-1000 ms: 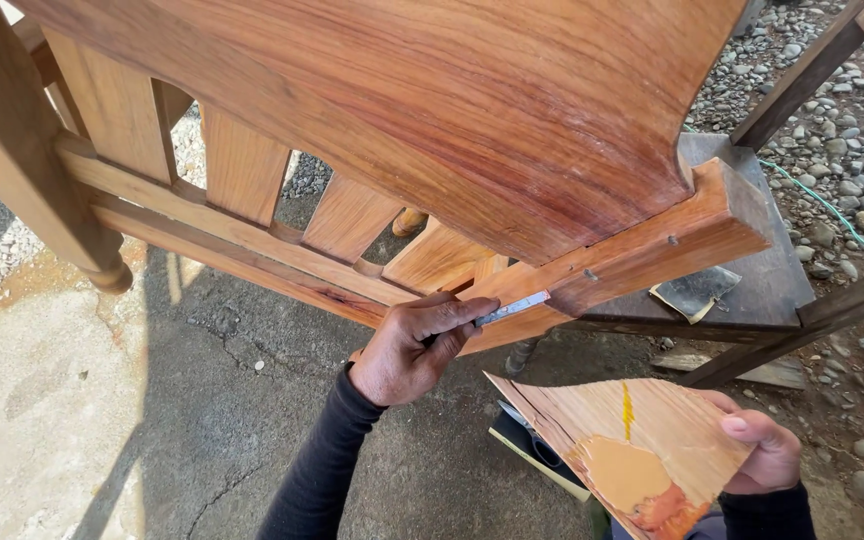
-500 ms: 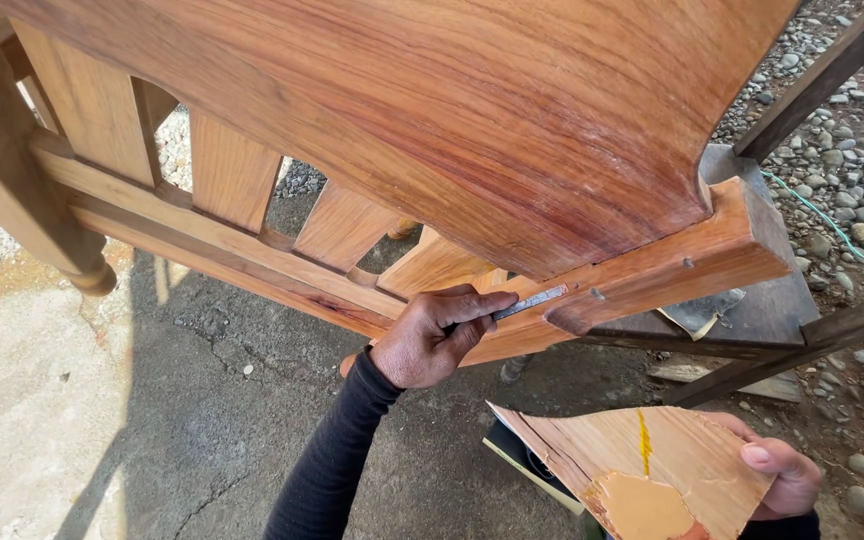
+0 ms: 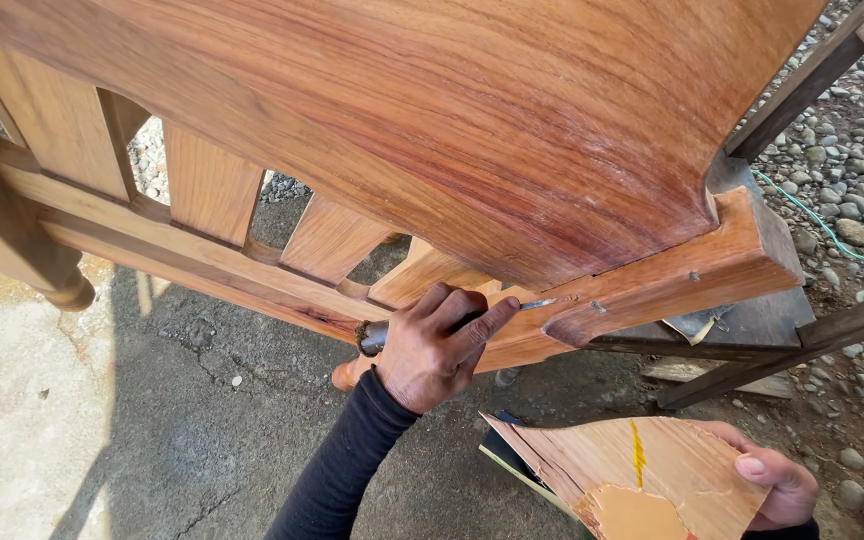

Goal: The person applies glue to the joints of a wooden chair using a small metal tool. They repeatedly scoop glue from a wooden palette and spread it into the gaps between the chair's frame and backrest.

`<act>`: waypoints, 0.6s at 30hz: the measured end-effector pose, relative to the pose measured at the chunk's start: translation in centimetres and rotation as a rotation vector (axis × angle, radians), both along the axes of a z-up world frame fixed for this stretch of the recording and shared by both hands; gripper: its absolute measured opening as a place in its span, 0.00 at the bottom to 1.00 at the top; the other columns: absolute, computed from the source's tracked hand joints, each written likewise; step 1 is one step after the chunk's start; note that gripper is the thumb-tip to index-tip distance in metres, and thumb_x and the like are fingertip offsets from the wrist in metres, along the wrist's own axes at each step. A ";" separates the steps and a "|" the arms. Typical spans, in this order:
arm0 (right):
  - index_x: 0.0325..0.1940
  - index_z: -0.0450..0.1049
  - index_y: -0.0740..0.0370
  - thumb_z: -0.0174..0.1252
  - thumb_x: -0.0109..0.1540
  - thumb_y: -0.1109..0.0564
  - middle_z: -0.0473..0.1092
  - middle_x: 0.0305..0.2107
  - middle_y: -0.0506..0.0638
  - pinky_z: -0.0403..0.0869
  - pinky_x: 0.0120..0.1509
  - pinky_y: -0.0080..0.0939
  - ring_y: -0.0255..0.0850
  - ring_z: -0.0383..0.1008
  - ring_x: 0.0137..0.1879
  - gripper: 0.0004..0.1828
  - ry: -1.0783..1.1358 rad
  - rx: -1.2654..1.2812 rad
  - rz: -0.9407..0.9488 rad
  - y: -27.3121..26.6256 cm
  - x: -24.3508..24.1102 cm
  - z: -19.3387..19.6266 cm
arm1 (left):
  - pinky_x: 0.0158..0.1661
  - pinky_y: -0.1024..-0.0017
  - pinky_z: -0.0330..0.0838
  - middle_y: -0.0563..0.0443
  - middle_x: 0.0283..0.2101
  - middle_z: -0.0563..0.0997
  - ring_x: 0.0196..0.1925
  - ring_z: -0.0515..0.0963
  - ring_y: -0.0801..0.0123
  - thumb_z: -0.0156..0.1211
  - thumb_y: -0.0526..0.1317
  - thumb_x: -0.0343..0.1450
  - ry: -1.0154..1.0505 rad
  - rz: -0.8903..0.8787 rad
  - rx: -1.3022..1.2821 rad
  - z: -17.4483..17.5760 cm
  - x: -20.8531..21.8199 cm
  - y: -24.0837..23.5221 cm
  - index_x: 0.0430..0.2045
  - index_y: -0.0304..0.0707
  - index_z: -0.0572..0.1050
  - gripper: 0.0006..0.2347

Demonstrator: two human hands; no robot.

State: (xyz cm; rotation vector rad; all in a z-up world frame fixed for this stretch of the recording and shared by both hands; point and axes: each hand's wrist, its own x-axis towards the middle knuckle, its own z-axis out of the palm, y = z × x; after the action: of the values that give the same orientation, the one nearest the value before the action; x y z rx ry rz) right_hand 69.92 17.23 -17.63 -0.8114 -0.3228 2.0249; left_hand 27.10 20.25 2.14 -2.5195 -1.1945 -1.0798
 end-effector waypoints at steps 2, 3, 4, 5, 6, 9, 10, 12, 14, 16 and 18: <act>0.62 0.64 0.83 0.53 0.46 0.49 0.69 0.53 0.81 0.70 0.61 0.75 0.67 0.74 0.55 0.45 -0.019 0.001 -0.008 0.0 0.5 -0.6 | 0.38 0.67 0.75 0.54 0.37 0.76 0.38 0.75 0.62 0.65 0.30 0.64 0.020 -0.012 0.017 -0.3 0.0 0.0 0.56 0.42 0.78 0.23; 0.62 0.64 0.83 0.53 0.46 0.49 0.69 0.53 0.81 0.70 0.61 0.75 0.68 0.74 0.56 0.45 -0.002 0.018 0.001 0.0 0.8 -1.2 | 0.39 0.66 0.75 0.54 0.39 0.77 0.39 0.75 0.61 0.65 0.30 0.63 0.015 -0.024 0.029 -0.5 0.1 0.0 0.56 0.41 0.78 0.24; 0.62 0.63 0.84 0.54 0.46 0.49 0.69 0.53 0.81 0.70 0.61 0.75 0.68 0.74 0.56 0.46 0.015 0.034 0.011 0.1 1.1 -1.8 | 0.40 0.65 0.75 0.53 0.40 0.77 0.40 0.75 0.60 0.65 0.30 0.62 0.011 -0.036 0.041 -0.6 0.1 0.0 0.56 0.40 0.77 0.25; 0.62 0.63 0.84 0.54 0.46 0.49 0.69 0.53 0.81 0.70 0.61 0.75 0.68 0.74 0.56 0.46 0.014 0.035 0.010 0.1 1.1 -1.7 | 0.40 0.65 0.75 0.53 0.40 0.77 0.40 0.75 0.60 0.65 0.30 0.62 0.011 -0.036 0.042 -1.0 0.1 0.0 0.56 0.40 0.77 0.25; 0.62 0.63 0.84 0.53 0.45 0.49 0.69 0.53 0.81 0.71 0.60 0.73 0.68 0.74 0.55 0.47 -0.015 0.029 0.005 0.2 1.0 -1.5 | 0.40 0.64 0.75 0.52 0.41 0.77 0.40 0.75 0.60 0.66 0.30 0.62 -0.026 -0.025 0.057 -1.5 0.2 0.0 0.56 0.42 0.78 0.25; 0.62 0.63 0.84 0.54 0.45 0.48 0.70 0.52 0.81 0.71 0.58 0.70 0.67 0.75 0.55 0.47 -0.041 0.012 0.005 0.2 0.4 -0.9 | 0.42 0.64 0.75 0.51 0.42 0.77 0.41 0.74 0.60 0.66 0.29 0.61 -0.092 -0.011 0.061 -2.4 0.5 0.0 0.56 0.43 0.78 0.25; 0.62 0.63 0.85 0.54 0.45 0.48 0.70 0.52 0.82 0.71 0.58 0.70 0.67 0.75 0.54 0.47 -0.036 0.004 0.010 0.2 0.1 -0.6 | 0.42 0.64 0.75 0.50 0.43 0.77 0.41 0.74 0.59 0.67 0.29 0.60 -0.119 -0.009 0.051 -2.6 0.5 0.0 0.56 0.44 0.78 0.26; 0.63 0.63 0.85 0.55 0.46 0.49 0.70 0.51 0.82 0.71 0.59 0.71 0.66 0.75 0.54 0.47 0.007 0.006 0.016 0.3 -0.1 -1.2 | 0.43 0.63 0.75 0.50 0.43 0.76 0.42 0.74 0.58 0.67 0.29 0.60 -0.137 -0.014 0.055 -2.9 0.7 0.1 0.56 0.44 0.78 0.26; 0.63 0.62 0.86 0.55 0.47 0.49 0.69 0.51 0.82 0.71 0.61 0.72 0.65 0.74 0.54 0.46 0.052 0.008 0.024 0.4 -0.7 -1.0 | 0.43 0.63 0.74 0.50 0.43 0.76 0.42 0.74 0.58 0.67 0.29 0.60 -0.154 -0.018 0.059 -3.2 0.7 0.1 0.56 0.44 0.78 0.26; 0.62 0.62 0.85 0.56 0.47 0.50 0.69 0.51 0.82 0.71 0.60 0.72 0.66 0.75 0.54 0.46 0.083 0.012 0.034 0.3 -1.8 0.1 | 0.43 0.64 0.75 0.49 0.43 0.76 0.43 0.74 0.58 0.67 0.28 0.60 -0.179 -0.039 0.017 -3.4 0.8 0.2 0.56 0.43 0.78 0.26; 0.62 0.62 0.85 0.56 0.46 0.50 0.70 0.51 0.81 0.71 0.60 0.72 0.65 0.75 0.54 0.46 0.058 0.006 0.040 0.5 -1.7 -0.1 | 0.43 0.64 0.75 0.49 0.43 0.77 0.42 0.74 0.58 0.67 0.27 0.60 -0.181 -0.040 0.016 -3.5 0.8 0.3 0.56 0.43 0.78 0.26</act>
State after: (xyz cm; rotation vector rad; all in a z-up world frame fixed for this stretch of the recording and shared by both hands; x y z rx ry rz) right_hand 68.21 17.69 -17.75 -0.7457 -0.3144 2.0797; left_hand 27.95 20.59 -1.38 -2.4874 -1.1771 -1.3461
